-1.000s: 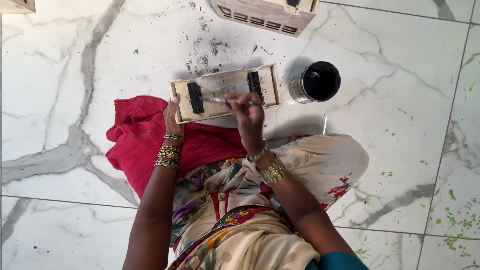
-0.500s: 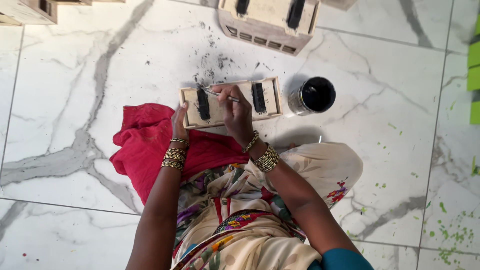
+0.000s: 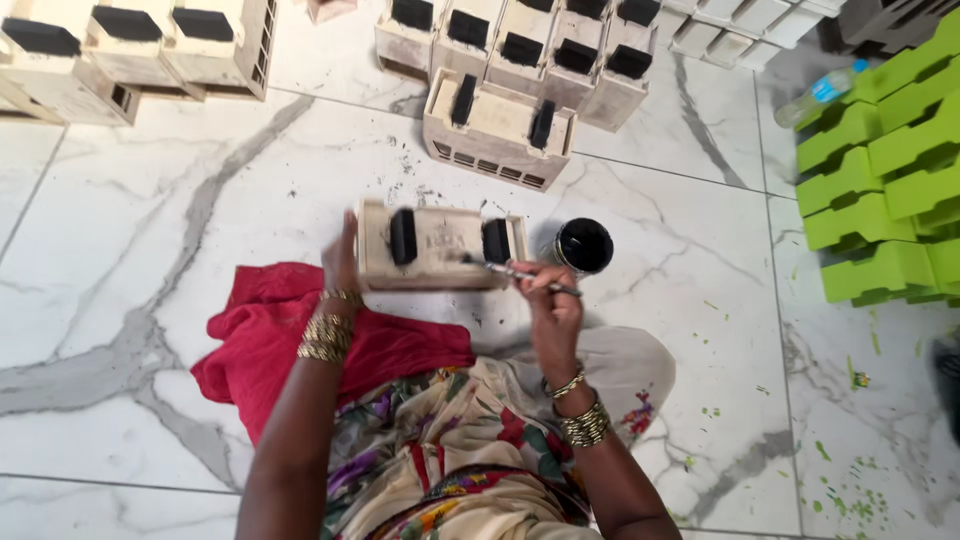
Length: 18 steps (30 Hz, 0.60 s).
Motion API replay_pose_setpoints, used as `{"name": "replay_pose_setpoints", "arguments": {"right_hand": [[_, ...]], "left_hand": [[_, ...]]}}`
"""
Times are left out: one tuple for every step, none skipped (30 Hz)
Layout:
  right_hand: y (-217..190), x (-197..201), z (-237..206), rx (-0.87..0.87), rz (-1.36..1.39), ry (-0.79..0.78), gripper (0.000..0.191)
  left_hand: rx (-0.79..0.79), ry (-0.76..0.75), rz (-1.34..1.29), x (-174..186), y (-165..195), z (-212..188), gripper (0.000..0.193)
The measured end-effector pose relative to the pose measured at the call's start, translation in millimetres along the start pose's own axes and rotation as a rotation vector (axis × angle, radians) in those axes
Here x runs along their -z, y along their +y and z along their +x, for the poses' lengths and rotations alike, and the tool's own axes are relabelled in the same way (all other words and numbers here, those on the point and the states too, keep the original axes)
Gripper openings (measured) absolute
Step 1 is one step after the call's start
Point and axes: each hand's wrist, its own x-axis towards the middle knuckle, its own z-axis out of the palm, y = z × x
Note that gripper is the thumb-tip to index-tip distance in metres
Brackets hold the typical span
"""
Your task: The person sits on the floor and paints black paint onto the raised parts of small wooden models using a paintbrush, dipping the brush into a paint can between pieces. They finish one model, set it aside with other completed models, and pull the next unpainted model onto their lap to continue.
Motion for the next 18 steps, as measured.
{"name": "replay_pose_setpoints", "arguments": {"right_hand": [[-12, 4, -2, 0.011, -0.013, 0.029, 0.012], [-23, 6, -2, 0.022, -0.023, 0.054, 0.013], [-32, 6, -1, 0.039, -0.027, 0.075, 0.014], [-40, 4, -1, 0.047, -0.021, 0.074, 0.013], [-47, 1, -1, 0.054, -0.013, 0.073, 0.013], [-51, -2, -1, 0.058, -0.005, 0.074, 0.013], [-54, -6, 0, 0.051, 0.003, 0.075, 0.013], [-55, -10, 1, 0.045, 0.008, 0.078, 0.013], [-54, -13, 3, 0.039, 0.013, 0.084, 0.014], [-52, -16, 5, 0.046, 0.017, 0.052, 0.013], [-49, -19, 8, 0.054, 0.02, 0.024, 0.013], [-46, -22, 12, 0.062, 0.021, -0.004, 0.013], [-41, -25, 16, 0.083, -0.007, -0.016, 0.013], [-36, -28, 22, 0.104, -0.035, -0.028, 0.013], [-31, -32, 28, 0.123, -0.063, -0.043, 0.014], [-25, -37, 34, 0.147, -0.105, -0.059, 0.013], [-19, -42, 42, 0.174, -0.146, -0.076, 0.013], [-15, -47, 46, 0.204, -0.187, -0.092, 0.013]], "left_hand": [[-0.097, 0.016, 0.112, -2, 15, -2, 0.064], [-0.208, 0.031, 0.241, -6, 29, -3, 0.064], [-0.305, 0.053, 0.359, -10, 44, -6, 0.064], [-0.372, 0.042, 0.443, -13, 54, -12, 0.064], [-0.441, 0.031, 0.527, -17, 63, -18, 0.065], [-0.502, 0.028, 0.583, -19, 70, -24, 0.065], [-0.558, 0.026, 0.624, -22, 76, -30, 0.065], [-0.63, 0.033, 0.659, -24, 80, -36, 0.064], [-0.627, 0.045, 0.689, -24, 84, -40, 0.065], [-0.624, 0.054, 0.72, -25, 87, -43, 0.067], [-0.621, 0.059, 0.751, -26, 88, -45, 0.068], [-0.629, 0.062, 0.777, -28, 89, -47, 0.068], [-0.637, 0.065, 0.803, -31, 88, -47, 0.068], [-0.644, 0.07, 0.828, -34, 87, -47, 0.068], [-0.687, 0.059, 0.833, -38, 85, -47, 0.068], [-0.728, 0.049, 0.835, -44, 82, -47, 0.068], [-0.772, 0.039, 0.836, -49, 79, -46, 0.067], [-0.76, 0.03, 0.862, -54, 76, -46, 0.068]]}}
